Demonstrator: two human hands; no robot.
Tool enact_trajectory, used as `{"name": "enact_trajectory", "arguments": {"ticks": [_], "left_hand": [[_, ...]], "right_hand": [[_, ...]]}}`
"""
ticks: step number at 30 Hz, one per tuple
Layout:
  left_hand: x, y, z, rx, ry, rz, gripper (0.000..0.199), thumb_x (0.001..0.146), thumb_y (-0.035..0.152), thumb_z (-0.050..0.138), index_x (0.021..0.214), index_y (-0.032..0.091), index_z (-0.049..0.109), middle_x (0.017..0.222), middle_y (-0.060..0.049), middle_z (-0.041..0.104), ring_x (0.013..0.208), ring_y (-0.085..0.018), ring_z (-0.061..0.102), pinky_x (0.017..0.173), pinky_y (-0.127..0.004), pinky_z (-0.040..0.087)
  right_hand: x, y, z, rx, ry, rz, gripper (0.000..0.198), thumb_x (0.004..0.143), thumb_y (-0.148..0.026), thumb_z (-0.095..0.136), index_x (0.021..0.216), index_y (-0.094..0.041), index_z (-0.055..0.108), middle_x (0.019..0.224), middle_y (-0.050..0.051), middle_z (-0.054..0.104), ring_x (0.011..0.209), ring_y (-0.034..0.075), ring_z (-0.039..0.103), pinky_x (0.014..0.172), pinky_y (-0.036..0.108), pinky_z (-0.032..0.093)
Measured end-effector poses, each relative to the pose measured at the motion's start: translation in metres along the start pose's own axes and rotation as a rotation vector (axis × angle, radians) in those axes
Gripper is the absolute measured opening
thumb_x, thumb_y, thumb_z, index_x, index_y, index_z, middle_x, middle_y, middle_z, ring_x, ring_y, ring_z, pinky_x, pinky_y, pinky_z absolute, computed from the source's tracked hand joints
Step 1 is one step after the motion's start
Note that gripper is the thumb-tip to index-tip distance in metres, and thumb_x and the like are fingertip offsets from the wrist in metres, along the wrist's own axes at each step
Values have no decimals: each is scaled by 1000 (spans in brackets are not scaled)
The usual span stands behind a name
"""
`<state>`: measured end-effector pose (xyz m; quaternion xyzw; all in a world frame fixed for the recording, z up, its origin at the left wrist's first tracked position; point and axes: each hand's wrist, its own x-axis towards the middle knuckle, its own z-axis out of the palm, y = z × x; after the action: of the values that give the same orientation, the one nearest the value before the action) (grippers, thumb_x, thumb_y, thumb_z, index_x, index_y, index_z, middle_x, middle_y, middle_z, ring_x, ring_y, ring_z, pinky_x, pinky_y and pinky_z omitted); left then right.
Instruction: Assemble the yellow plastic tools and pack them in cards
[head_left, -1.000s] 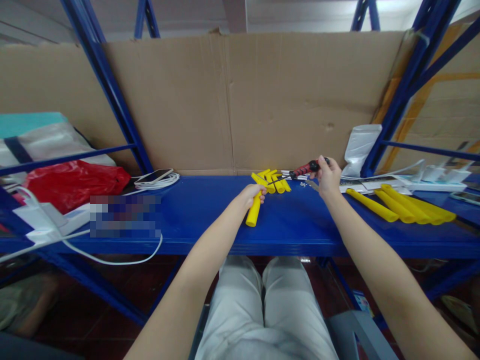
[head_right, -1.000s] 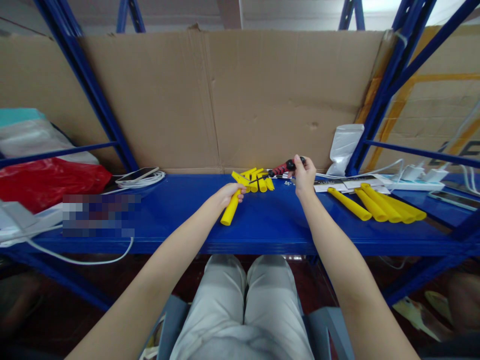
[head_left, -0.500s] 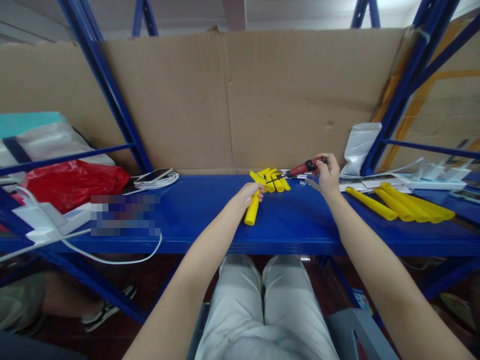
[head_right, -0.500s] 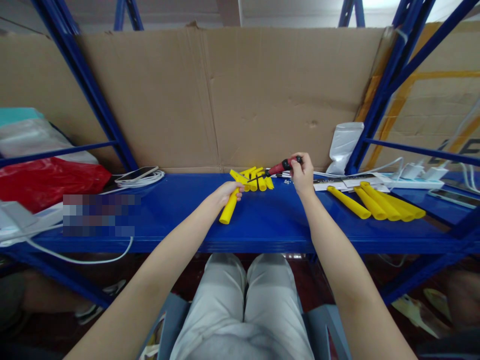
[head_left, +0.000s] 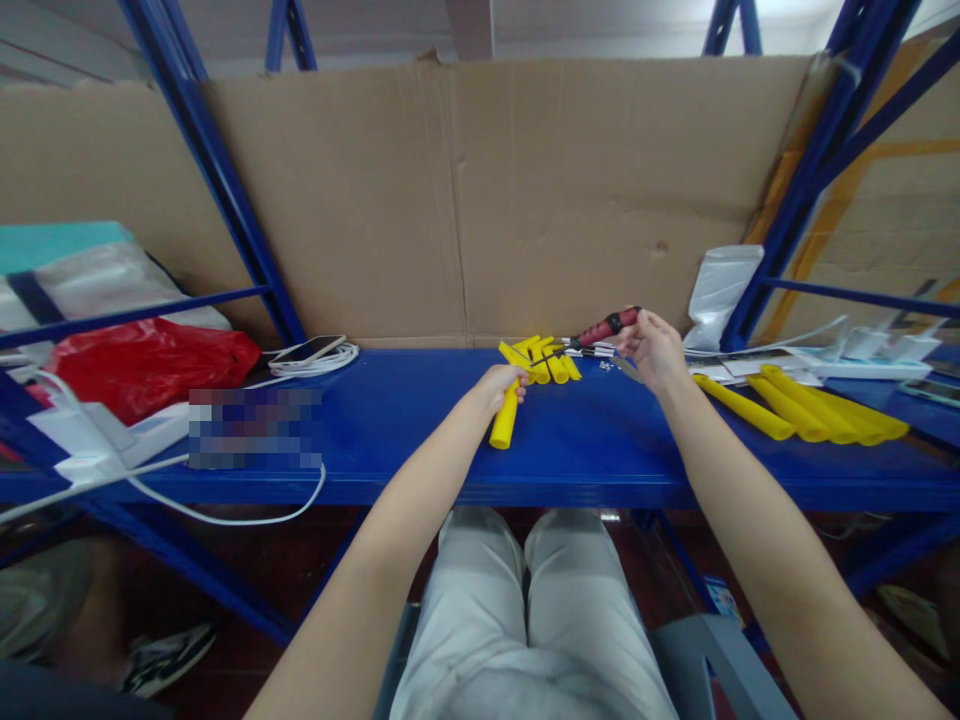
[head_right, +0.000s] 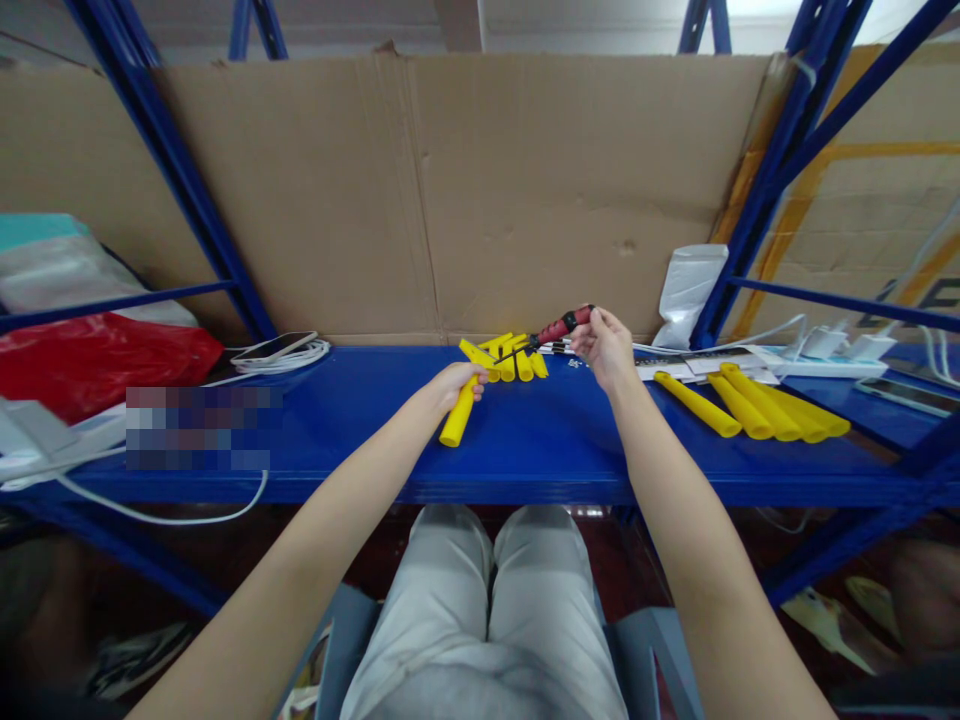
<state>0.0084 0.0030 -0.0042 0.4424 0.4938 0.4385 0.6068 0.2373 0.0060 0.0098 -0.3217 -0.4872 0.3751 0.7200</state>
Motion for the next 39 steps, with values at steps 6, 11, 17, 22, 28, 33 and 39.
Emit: {"name": "enact_trajectory", "arguments": {"ticks": [6, 11, 17, 22, 28, 33, 39], "left_hand": [[-1, 1, 1, -15, -7, -14, 24, 80, -4, 52, 71, 18, 48, 45, 9, 40, 33, -4, 31, 37, -17, 24], [1, 1, -1, -12, -31, -30, 22, 79, -4, 51, 75, 18, 49, 45, 9, 41, 33, -5, 32, 38, -18, 25], [4, 0, -2, 8, -32, -18, 20, 79, -2, 52, 77, 17, 50, 47, 9, 41, 34, -6, 34, 40, -19, 27], [5, -2, -2, 7, -3, 0, 19, 82, 2, 53, 73, 18, 48, 46, 8, 40, 34, -5, 34, 39, -18, 25], [6, -2, -2, 8, 11, -5, 19, 78, -1, 52, 73, 18, 49, 45, 8, 40, 34, -6, 35, 38, -18, 26], [4, 0, -2, 15, 16, -22, 20, 76, -2, 51, 77, 18, 50, 44, 8, 40, 33, -6, 35, 36, -18, 27], [4, 0, -1, -7, 19, -40, 20, 78, -2, 52, 79, 18, 49, 44, 9, 41, 32, -5, 32, 36, -17, 26]], "right_hand": [[2, 2, -2, 29, 20, -16, 37, 76, -45, 81, 79, -23, 52, 48, -11, 44, 33, 5, 35, 30, 16, 26], [4, 5, -6, 22, 62, -18, 50, 70, -50, 84, 70, -24, 41, 46, -12, 40, 32, 5, 34, 30, 16, 24], [2, 3, -5, 37, 70, -2, 40, 74, -53, 79, 75, -23, 53, 39, -13, 32, 31, 6, 30, 30, 17, 25], [-1, -3, 0, 55, 55, 43, 37, 80, -51, 77, 75, -21, 56, 47, -8, 50, 35, 5, 41, 32, 16, 31], [0, -1, -2, 12, 13, 19, 42, 78, -50, 79, 71, -21, 49, 51, -9, 50, 33, 3, 36, 30, 15, 25], [3, 4, -6, -9, 60, -22, 51, 73, -53, 81, 68, -23, 41, 48, -10, 44, 32, 4, 34, 29, 15, 21], [3, 4, -5, -6, 52, 23, 40, 76, -51, 78, 71, -23, 51, 38, -11, 36, 29, 5, 31, 30, 17, 23]]}}
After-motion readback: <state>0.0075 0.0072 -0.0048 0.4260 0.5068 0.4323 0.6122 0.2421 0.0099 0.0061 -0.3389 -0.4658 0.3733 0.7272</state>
